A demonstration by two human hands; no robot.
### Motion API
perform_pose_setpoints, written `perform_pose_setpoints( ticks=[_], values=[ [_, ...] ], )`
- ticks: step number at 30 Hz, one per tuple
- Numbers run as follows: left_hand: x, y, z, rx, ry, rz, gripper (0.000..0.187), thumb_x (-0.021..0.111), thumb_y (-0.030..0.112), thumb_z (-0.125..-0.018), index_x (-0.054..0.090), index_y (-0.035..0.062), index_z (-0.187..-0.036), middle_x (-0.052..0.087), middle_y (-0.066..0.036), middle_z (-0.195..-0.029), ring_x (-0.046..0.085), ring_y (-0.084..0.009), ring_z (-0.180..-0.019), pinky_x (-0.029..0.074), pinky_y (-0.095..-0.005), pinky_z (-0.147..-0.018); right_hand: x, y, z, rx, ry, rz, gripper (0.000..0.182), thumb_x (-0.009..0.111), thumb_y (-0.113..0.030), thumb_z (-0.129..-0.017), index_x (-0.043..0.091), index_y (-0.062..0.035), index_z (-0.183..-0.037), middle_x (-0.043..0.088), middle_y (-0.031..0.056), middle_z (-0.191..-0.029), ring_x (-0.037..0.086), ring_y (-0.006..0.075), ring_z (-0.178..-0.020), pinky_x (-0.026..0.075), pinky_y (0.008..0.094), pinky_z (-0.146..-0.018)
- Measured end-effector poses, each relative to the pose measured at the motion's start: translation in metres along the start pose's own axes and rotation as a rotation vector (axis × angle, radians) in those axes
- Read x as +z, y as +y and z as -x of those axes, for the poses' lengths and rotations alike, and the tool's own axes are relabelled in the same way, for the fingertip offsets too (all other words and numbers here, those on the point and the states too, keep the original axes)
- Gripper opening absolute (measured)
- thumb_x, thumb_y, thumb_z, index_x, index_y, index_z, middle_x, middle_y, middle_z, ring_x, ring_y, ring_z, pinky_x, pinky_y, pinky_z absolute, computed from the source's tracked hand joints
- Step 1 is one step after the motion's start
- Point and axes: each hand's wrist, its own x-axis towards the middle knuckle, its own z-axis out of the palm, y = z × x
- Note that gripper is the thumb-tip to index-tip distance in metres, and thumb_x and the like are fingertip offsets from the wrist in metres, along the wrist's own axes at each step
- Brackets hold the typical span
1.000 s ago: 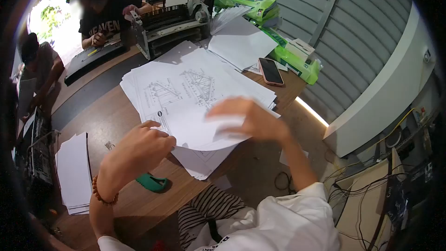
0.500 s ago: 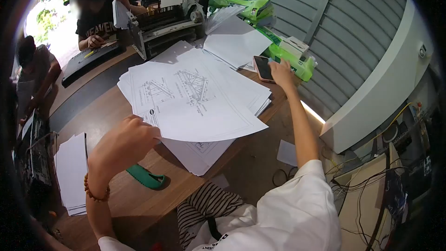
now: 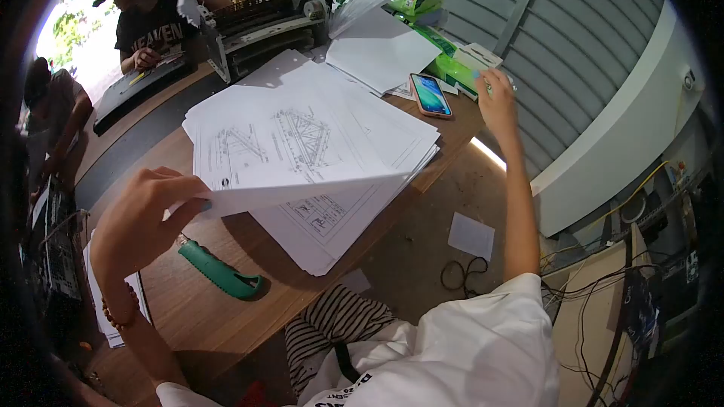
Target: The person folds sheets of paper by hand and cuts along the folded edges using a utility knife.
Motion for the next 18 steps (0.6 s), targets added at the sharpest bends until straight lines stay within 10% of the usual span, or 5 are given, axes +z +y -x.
perform_pose_setpoints(
  ticks=[7, 11, 15, 18],
  values=[
    [0.021, -0.024, -0.023, -0.056, 0.135, 0.107, 0.017, 0.060, 0.003, -0.078, 0.063, -0.0049, -0.093, 0.065, -0.019, -0.078, 0.063, -0.0258, -0.063, 0.048, -0.0329, -0.058, -0.058, -0.138, 0.021, -0.144, 0.157, -0.428, 0.023, 0.052, -0.013, -0.087, 0.058, -0.0021, -0.106, 0.056, 0.0136, -0.114, 0.053, 0.0287, -0.105, 0.040, 0.0358, -0.091],
    [0.050, -0.044, -0.045, -0.292, 0.220, 0.263, 0.021, 0.062, 0.009, -0.078, 0.064, -0.0053, -0.093, 0.064, -0.022, -0.085, 0.063, -0.0288, -0.076, 0.047, -0.0361, -0.069, -0.036, -0.195, 0.075, -0.673, -0.430, -0.429, 0.030, 0.058, -0.017, -0.083, 0.056, -0.0060, -0.112, 0.054, 0.0129, -0.119, 0.050, 0.0272, -0.110, 0.038, 0.0380, -0.095],
    [0.068, -0.061, -0.050, -0.388, 0.152, 0.282, 0.029, 0.063, 0.011, -0.079, 0.061, -0.0056, -0.103, 0.065, -0.021, -0.089, 0.063, -0.0307, -0.083, 0.047, -0.0365, -0.076, 0.004, -0.225, 0.105, -0.749, -0.562, -0.294, 0.053, 0.064, -0.026, -0.078, 0.047, -0.0105, -0.126, 0.043, 0.0136, -0.132, 0.040, 0.0294, -0.123, 0.031, 0.0474, -0.101],
    [0.082, -0.047, -0.048, -0.385, 0.372, -0.277, 0.057, 0.059, 0.025, -0.084, 0.040, -0.0033, -0.129, 0.047, -0.024, -0.127, 0.047, -0.0334, -0.118, 0.034, -0.0447, -0.101, 0.023, -0.229, 0.106, -0.717, -0.601, -0.267, 0.062, 0.066, -0.026, -0.075, 0.042, -0.0128, -0.131, 0.037, 0.0130, -0.137, 0.034, 0.0304, -0.128, 0.028, 0.0503, -0.103]
  ],
)
